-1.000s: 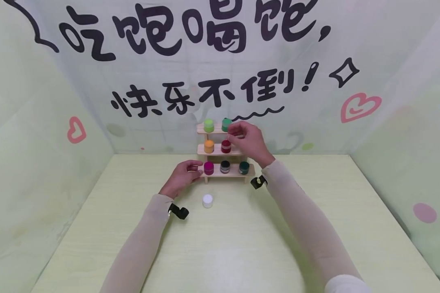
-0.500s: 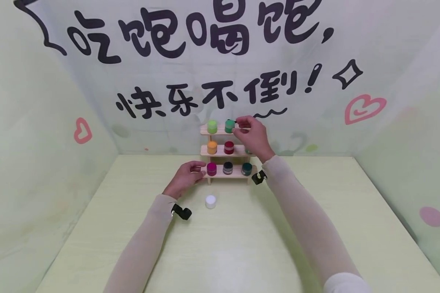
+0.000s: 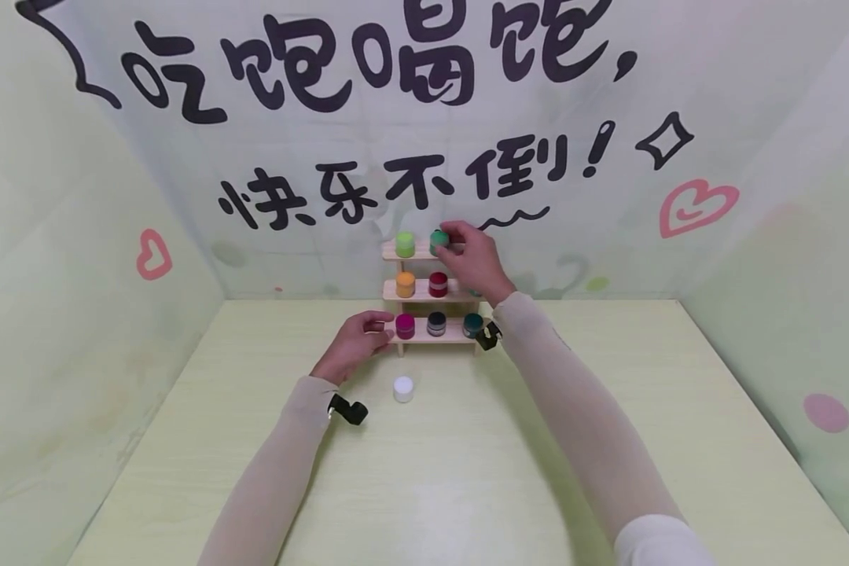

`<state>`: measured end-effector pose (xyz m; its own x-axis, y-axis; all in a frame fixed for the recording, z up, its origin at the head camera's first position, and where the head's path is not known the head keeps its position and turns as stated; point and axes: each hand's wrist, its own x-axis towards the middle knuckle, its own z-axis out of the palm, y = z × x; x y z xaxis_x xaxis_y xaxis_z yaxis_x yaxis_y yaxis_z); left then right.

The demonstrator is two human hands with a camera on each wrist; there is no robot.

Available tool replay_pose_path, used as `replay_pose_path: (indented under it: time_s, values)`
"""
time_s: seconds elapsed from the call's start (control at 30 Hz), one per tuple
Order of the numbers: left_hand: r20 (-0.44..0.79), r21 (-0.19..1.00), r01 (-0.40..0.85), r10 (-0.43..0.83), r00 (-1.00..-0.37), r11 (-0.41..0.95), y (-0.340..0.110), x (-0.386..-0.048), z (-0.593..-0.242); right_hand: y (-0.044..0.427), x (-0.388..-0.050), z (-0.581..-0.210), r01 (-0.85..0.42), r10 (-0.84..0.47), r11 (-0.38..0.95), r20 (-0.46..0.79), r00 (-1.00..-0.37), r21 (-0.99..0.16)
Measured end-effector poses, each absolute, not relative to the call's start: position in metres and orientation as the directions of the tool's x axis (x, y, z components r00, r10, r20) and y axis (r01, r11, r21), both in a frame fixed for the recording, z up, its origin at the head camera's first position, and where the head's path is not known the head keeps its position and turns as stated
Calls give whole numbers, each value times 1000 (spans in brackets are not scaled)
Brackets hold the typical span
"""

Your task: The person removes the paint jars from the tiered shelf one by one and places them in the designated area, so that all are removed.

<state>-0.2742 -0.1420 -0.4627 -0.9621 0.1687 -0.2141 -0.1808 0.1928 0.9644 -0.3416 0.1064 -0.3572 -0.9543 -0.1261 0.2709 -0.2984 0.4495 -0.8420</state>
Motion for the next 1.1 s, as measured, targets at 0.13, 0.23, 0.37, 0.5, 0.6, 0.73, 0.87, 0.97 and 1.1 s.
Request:
replay_pose_path:
  time_s: [0.13,0.23,0.37,0.5,0.6,0.73,0.87,0.97,1.1]
  values:
    - [-209,967,-176,173,-962,186,-143,-274,-464,103,-344,-360,-305,-131,468,277,-952,-829]
    - [-205,967,-171,176,-963,190,-142,-274,-464,104,-343,-360,-307,-129,480,280,-951,-821]
    - [-201,967,-167,173,-964,191,-142,-273,-464,105,-341,-359,-309,-136,492,279,-951,-814]
    - [-197,968,-163,176,-965,188,-142,-273,-464,106,-339,-358,-322,-145,497,289,-946,-806]
    - [-197,969,-163,179,-964,186,-142,-273,-465,108,-337,-358,-326,-147,495,292,-945,-805]
    - [-198,970,-167,180,-964,176,-141,-273,-464,110,-335,-358,-326,-150,478,290,-945,-816]
    - [-199,970,-168,178,-964,176,-140,-272,-464,113,-332,-358,-333,-151,462,297,-943,-822]
    - [-195,969,-162,175,-965,188,-140,-272,-464,113,-327,-356,-344,-152,464,309,-939,-816]
    - [-190,968,-154,178,-966,198,-141,-274,-464,112,-317,-354,-358,-150,468,327,-933,-808]
